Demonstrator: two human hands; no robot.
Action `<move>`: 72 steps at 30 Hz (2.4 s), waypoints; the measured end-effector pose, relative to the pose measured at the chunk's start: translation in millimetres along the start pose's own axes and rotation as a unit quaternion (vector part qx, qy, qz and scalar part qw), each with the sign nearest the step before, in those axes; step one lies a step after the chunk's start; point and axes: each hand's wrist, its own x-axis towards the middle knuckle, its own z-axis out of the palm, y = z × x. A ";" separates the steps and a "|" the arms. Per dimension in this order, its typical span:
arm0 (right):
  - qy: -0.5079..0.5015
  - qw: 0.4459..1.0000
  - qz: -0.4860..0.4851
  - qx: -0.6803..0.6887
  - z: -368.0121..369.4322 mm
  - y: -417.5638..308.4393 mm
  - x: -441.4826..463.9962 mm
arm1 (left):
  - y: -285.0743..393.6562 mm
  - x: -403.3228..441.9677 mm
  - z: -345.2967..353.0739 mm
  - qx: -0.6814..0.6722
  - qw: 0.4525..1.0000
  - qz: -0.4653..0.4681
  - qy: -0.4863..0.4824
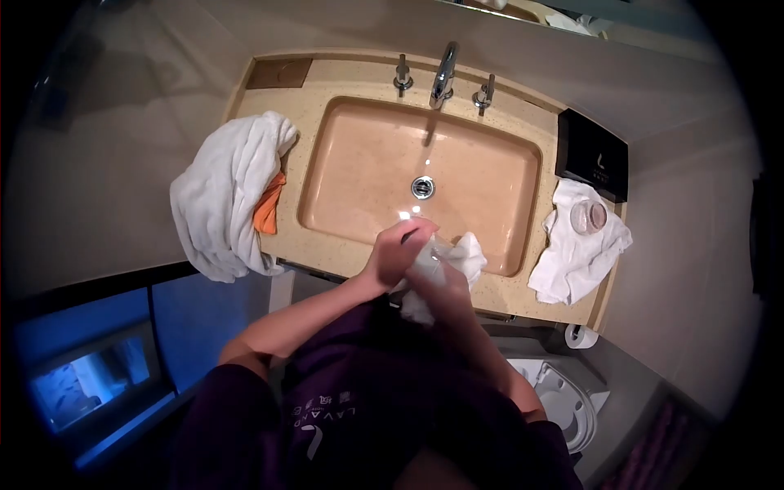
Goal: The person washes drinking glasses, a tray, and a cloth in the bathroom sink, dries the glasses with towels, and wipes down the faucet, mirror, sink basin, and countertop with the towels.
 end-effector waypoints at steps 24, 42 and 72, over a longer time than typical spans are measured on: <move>-0.075 0.908 -0.131 -0.392 -44.8 -73.0 -69.9 | -10.1 44.2 -2.8 -0.017 0.984 -0.023 -0.175; -0.013 0.884 -0.205 -0.419 -13.3 -80.8 -5.2 | 73.2 -20.5 -129.3 -0.293 0.953 -0.023 -0.068; -0.072 0.621 -0.402 -0.669 135.7 -42.2 62.8 | 34.0 16.0 -126.0 -0.221 0.907 -0.068 0.353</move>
